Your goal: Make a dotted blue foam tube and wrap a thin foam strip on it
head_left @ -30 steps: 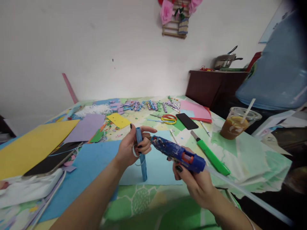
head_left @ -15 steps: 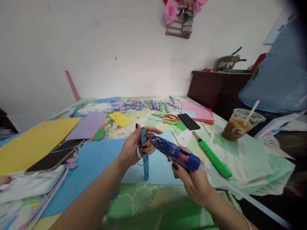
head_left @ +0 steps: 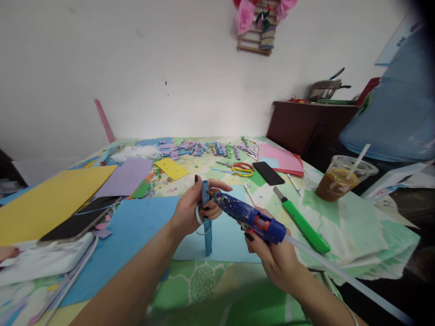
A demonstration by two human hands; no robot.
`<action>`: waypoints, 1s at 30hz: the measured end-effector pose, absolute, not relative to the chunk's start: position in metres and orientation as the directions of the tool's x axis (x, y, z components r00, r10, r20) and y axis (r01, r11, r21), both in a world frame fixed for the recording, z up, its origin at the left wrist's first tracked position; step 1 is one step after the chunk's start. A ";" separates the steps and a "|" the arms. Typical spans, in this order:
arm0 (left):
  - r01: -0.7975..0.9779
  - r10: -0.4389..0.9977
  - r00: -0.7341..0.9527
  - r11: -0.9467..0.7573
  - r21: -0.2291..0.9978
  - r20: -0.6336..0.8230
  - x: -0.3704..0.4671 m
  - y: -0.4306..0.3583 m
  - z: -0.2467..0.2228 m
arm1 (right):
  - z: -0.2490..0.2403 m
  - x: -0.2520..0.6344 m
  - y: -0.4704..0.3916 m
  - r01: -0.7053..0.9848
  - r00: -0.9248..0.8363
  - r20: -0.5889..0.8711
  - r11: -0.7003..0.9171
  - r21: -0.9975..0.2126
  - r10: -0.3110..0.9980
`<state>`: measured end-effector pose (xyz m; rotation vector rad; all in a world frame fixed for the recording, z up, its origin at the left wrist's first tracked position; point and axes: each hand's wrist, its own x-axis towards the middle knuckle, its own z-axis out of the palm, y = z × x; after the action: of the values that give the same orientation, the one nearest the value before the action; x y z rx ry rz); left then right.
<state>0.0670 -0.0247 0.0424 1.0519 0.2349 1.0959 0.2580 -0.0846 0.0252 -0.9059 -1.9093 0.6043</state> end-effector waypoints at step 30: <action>-0.610 0.819 0.483 0.060 0.790 0.311 0.068 -0.027 0.045 | 0.027 0.257 -0.085 0.374 -0.322 0.525 0.615 -0.694 0.788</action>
<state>0.0682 -0.0267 0.0450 1.0453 0.2439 1.0973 0.2571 -0.0855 0.0272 -0.9223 -1.9296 0.5723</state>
